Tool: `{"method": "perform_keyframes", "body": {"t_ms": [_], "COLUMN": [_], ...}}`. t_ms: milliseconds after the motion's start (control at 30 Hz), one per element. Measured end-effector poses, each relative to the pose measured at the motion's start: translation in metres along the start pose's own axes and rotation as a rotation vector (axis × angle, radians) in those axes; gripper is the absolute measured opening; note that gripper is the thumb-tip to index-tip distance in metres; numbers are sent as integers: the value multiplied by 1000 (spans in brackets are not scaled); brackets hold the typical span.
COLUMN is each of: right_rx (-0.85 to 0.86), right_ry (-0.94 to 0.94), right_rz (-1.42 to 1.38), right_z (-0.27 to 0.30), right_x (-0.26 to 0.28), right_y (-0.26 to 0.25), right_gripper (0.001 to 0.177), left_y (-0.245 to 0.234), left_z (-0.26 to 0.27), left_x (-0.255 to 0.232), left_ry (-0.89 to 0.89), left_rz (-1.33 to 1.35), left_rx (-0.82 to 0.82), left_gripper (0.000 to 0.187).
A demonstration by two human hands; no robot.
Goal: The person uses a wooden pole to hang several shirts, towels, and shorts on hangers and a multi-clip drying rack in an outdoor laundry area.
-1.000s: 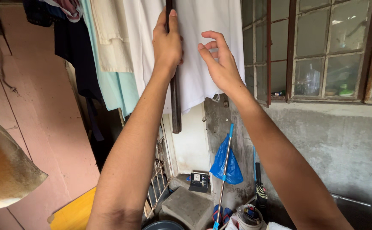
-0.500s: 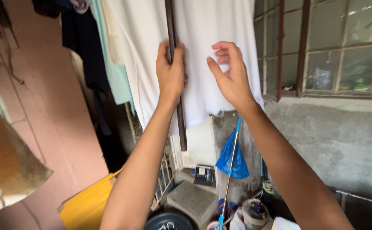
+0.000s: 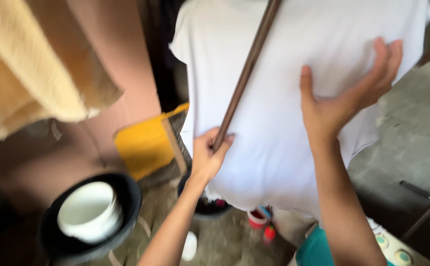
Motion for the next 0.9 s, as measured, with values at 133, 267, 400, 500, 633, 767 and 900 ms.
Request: {"method": "perform_keyframes", "body": {"t_ms": [133, 267, 400, 500, 633, 767, 900], "right_rx": [416, 713, 956, 1035, 1142, 1395, 1641], "right_ry": [283, 587, 976, 928, 899, 713, 522], "right_rz": [-488, -850, -1069, -1130, -1054, -1081, -1123], "right_z": [65, 150, 243, 300, 357, 376, 386], "right_x": [7, 30, 55, 74, 108, 152, 187], "right_y": [5, 41, 63, 56, 41, 11, -23], "right_gripper": [105, 90, 67, 46, 40, 43, 35], "left_y": [-50, -95, -143, -180, -206, -211, -198], "left_z": [91, 168, 247, 315, 379, 414, 444], "left_x": [23, 42, 59, 47, -11, -81, -141], "left_ry": [-253, -305, -438, -630, -659, -767, -930], "left_rz": [-184, -178, 15, -113, -361, -588, -749], "left_rx": [-51, -121, -178, -266, -374, -433, -503], "left_gripper": [23, 27, 38, 52, 51, 35, 38]}}
Point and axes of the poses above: each hand's wrist, its own z-axis away from the middle knuckle, its own y-axis out of the palm, x = y × z, the point moved 4 cm from there along -z, towards the middle knuckle, and after that the axes turned 15 degrees about y, right-handed, at the moved point
